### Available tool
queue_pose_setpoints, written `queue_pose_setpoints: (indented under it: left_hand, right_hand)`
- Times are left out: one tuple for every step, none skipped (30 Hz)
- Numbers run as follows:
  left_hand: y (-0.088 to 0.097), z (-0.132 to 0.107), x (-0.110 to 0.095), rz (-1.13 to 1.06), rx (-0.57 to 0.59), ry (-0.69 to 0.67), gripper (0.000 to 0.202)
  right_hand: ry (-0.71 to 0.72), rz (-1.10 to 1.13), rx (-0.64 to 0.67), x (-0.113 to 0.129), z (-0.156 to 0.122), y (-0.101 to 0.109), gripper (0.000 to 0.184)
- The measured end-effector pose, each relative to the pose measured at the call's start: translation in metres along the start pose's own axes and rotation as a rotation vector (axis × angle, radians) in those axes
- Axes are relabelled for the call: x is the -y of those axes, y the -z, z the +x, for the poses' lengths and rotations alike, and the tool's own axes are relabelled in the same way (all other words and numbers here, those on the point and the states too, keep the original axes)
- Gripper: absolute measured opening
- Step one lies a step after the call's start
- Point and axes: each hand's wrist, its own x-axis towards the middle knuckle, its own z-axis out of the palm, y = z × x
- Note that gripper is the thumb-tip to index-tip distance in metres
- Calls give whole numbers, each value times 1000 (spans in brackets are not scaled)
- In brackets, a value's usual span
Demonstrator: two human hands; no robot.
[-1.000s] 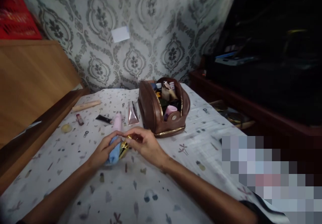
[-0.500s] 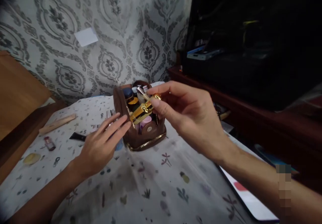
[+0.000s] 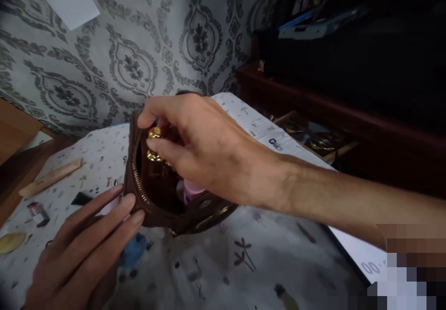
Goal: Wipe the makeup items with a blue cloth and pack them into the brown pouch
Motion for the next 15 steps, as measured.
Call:
queue_pose_setpoints:
  left_hand:
    - [1,-1,1,8,9,3,38]
    - [1,-1,2,15,14,0,37]
    - [2,-1,2,19,26,-10,36]
    - [2,-1,3,24,30,-21,35]
    - [2,-1,3,27,27,-26,34]
    - [1,-1,3,30,13,-24,33]
    - [0,0,2,28,-5,-16,31]
    - [-2,0,1,25,-29,-3,30]
    - [-3,1,0,22,-54,12,30]
    - [-5,1,-1,21,-74,23,31]
    - [-6,1,-2,21,-81,29,32]
    - [-7,2,-3,21,-85,31,33]
    - [-8,2,-3,21,-88,32,33]
    - [-8,2,-4,21,-92,30,33]
    - [-9,2,-4,18,-94,29,33]
  right_hand:
    - [-8,-14,32,-2,4,-3,15]
    - [-14,-39,62,-4,8,-5,15]
    - [-22,-72,92,-5,11,-7,14]
    - [-34,-111,121,-6,14,-9,13]
    - [-49,-150,151,-7,17,-10,12]
    - [-63,-183,182,-8,20,-11,11]
    - [-75,-211,216,-8,22,-12,11]
    - [-84,-234,254,-9,24,-13,11]
    - [-86,-252,292,-10,26,-13,12]
    - [-77,-263,325,-11,28,-13,14]
    - [-63,-271,353,-12,29,-14,15]
    - [-50,-279,379,-13,31,-14,17]
    - [-40,-287,401,-13,33,-15,19]
    - [-38,-301,421,-13,35,-15,20]
    - [-53,-323,447,-12,37,-16,21]
